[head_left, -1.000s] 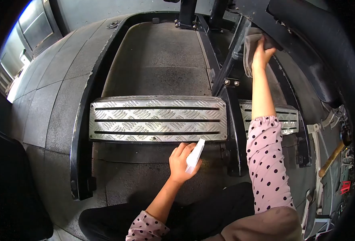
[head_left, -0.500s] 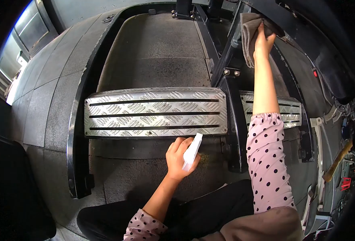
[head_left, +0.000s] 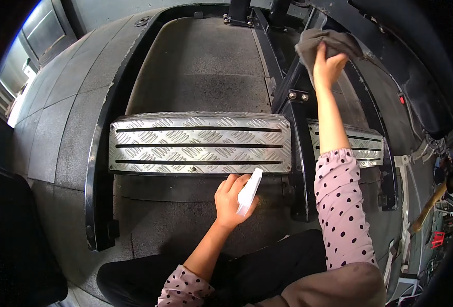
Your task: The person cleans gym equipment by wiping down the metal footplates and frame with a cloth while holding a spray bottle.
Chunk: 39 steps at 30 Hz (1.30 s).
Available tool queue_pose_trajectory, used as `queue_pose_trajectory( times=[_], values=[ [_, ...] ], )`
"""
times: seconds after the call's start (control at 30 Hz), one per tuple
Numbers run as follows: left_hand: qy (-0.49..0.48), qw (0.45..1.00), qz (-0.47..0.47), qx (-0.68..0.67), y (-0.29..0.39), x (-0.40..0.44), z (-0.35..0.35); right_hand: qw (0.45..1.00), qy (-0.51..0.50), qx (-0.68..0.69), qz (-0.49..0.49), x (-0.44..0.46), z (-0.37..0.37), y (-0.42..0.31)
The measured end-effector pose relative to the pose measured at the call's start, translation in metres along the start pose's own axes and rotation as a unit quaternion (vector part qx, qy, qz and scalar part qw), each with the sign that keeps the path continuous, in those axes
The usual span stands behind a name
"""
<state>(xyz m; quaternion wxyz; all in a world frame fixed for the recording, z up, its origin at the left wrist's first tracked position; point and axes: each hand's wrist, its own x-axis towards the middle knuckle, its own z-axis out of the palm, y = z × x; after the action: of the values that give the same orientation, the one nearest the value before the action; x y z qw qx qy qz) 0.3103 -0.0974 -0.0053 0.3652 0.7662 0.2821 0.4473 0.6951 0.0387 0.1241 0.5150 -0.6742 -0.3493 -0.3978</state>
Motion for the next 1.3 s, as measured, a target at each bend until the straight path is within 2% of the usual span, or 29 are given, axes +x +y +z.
queue_pose_trajectory(
  times=[0.07,0.2,0.27,0.33,0.4,0.47,0.53,0.57,0.6,0.67,0.7,0.73,0.77,0.83,0.87,0.93,1.0,1.07,1.13,1.2,1.27,1.3],
  values=[
    [-0.004,1.000,-0.003,-0.001,0.000,0.000,0.000,0.994,-0.007,-0.067,-0.081,-0.020,-0.007,-0.001],
    [-0.007,1.000,0.001,0.001,0.001,-0.001,0.001,0.998,-0.039,0.023,-0.036,-0.031,-0.015,0.008],
    [-0.004,1.000,0.011,0.005,-0.001,0.000,0.000,0.991,-0.061,0.026,0.114,-0.034,-0.028,0.016],
    [-0.003,1.000,0.021,0.005,-0.001,-0.001,0.000,0.971,-0.014,0.104,0.215,-0.039,-0.038,0.025],
    [-0.005,1.000,0.017,0.002,0.001,-0.002,0.000,0.959,0.098,0.104,0.243,-0.055,-0.048,0.022],
    [-0.006,1.000,0.015,0.001,0.000,-0.001,0.000,0.934,0.086,0.186,0.294,-0.085,-0.038,0.022],
    [0.001,1.000,0.020,0.004,-0.001,0.000,0.000,0.989,-0.033,0.042,0.139,-0.115,-0.010,0.010],
    [0.001,1.000,0.021,0.009,-0.001,0.000,0.001,0.965,-0.166,-0.129,0.158,-0.117,-0.003,-0.018],
    [0.001,1.000,0.022,0.013,-0.001,0.000,0.002,0.895,-0.290,-0.295,0.167,-0.114,0.002,-0.047],
    [-0.005,1.000,0.015,0.011,-0.002,-0.001,0.002,0.850,-0.394,-0.288,0.197,-0.107,0.014,-0.065],
    [-0.006,1.000,0.014,0.008,0.000,0.000,0.001,0.814,-0.490,-0.272,0.155,-0.106,0.005,-0.063],
    [-0.008,1.000,0.012,0.005,0.001,0.001,0.000,0.872,-0.385,-0.299,0.037,-0.117,0.005,-0.047],
    [-0.008,1.000,0.012,0.003,0.002,0.002,-0.001,0.906,-0.268,-0.318,-0.082,-0.141,0.013,-0.020],
    [-0.008,1.000,0.007,0.001,0.003,0.001,-0.001,0.895,-0.188,-0.330,-0.236,-0.151,-0.002,-0.024],
    [-0.009,1.000,0.008,0.001,0.003,0.000,-0.002,0.843,-0.311,-0.359,-0.253,-0.149,-0.013,-0.026],
    [-0.011,1.000,0.012,0.001,0.003,-0.002,-0.003,0.862,-0.407,-0.211,-0.218,-0.142,-0.015,-0.012],
    [-0.009,1.000,0.023,0.009,0.001,-0.002,-0.003,0.859,-0.379,-0.191,-0.287,-0.134,-0.020,0.001],
    [-0.009,1.000,0.028,0.010,0.002,-0.002,-0.003,0.824,-0.425,-0.241,-0.287,-0.115,-0.039,-0.013],
    [-0.010,1.000,0.027,0.004,0.001,-0.002,-0.003,0.839,-0.393,-0.257,-0.274,-0.108,-0.051,-0.010],
    [-0.012,1.000,0.019,-0.001,0.001,-0.001,-0.003,0.887,-0.324,-0.214,-0.250,-0.107,-0.056,0.003],
    [-0.008,1.000,0.020,0.005,0.002,0.000,-0.002,0.910,-0.338,-0.161,-0.177,-0.111,-0.052,0.015],
    [-0.006,1.000,0.021,0.007,0.003,0.000,-0.002,0.930,-0.294,-0.122,-0.185,-0.117,-0.045,0.026]
  ],
)
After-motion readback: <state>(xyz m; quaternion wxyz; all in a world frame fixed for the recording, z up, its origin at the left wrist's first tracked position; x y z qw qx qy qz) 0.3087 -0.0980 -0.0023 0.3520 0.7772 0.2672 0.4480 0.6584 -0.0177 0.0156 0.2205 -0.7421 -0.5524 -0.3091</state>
